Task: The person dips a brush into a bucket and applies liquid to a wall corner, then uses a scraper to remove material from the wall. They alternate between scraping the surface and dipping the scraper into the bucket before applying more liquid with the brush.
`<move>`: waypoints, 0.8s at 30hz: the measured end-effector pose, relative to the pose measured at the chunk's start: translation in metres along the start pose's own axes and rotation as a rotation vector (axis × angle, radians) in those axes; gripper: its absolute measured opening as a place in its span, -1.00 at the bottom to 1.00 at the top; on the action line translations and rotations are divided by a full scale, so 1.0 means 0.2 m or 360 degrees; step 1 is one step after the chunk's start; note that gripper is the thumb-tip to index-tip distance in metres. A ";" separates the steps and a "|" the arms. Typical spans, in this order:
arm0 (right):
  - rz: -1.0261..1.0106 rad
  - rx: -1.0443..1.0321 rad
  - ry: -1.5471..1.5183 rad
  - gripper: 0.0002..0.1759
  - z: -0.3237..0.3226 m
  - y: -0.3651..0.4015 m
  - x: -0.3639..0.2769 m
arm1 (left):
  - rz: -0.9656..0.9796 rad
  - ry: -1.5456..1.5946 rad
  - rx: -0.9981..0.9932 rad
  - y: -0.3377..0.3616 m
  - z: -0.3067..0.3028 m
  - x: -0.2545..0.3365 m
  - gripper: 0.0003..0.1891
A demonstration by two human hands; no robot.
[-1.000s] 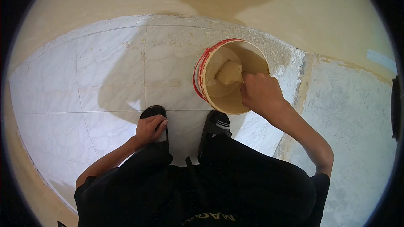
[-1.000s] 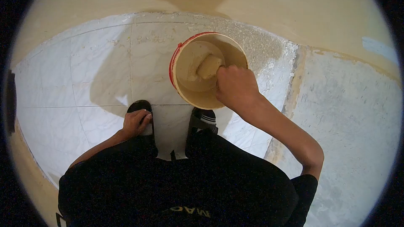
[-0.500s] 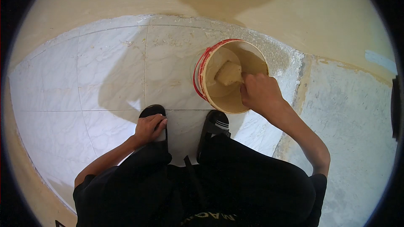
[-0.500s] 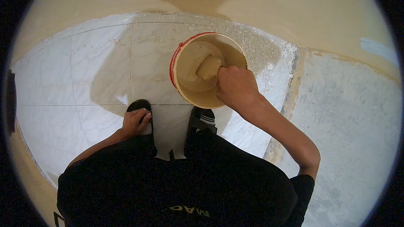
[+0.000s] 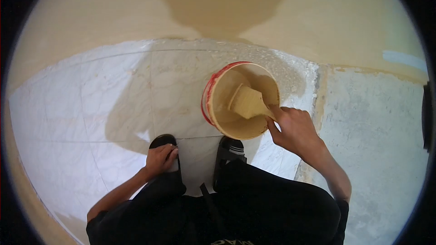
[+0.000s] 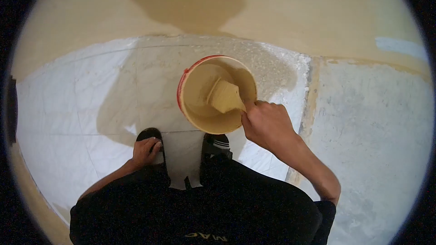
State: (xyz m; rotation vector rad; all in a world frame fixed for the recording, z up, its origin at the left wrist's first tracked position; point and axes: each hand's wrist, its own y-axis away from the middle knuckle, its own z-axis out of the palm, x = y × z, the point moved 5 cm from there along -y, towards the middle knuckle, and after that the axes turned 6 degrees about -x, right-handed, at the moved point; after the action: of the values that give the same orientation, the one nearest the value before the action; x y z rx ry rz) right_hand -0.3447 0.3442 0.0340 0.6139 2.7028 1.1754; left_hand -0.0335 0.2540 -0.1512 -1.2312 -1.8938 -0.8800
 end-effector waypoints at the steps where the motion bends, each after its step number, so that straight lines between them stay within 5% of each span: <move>1: -0.0070 0.0246 -0.0230 -0.77 -0.03 0.07 0.02 | 0.0031 0.0012 -0.0016 -0.01 0.01 0.01 -0.86; 4: -0.0143 0.0607 -0.0521 -0.78 -0.01 0.20 0.10 | -0.0046 0.0079 -0.0076 0.00 0.03 -0.02 -0.87; 14: -0.0473 0.0064 -0.2886 -0.61 0.55 0.21 0.11 | -0.0045 -0.0020 -0.0123 -0.01 0.04 0.01 -0.89; 22: -0.0522 -0.0296 -0.3261 -0.43 0.65 0.14 0.10 | -0.0200 0.0233 -0.0326 -0.05 -0.08 0.02 -0.80; 24: -0.0531 -0.0290 -0.3174 -0.39 0.65 0.12 0.12 | -0.0474 0.0248 -0.0397 -0.06 -0.12 -0.04 -0.76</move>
State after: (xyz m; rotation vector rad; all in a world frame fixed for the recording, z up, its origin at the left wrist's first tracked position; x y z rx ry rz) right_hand -0.3219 0.4570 -0.0372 0.6367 0.8769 0.1997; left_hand -0.0373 0.2271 -0.1470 -0.9978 -1.9108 -1.3646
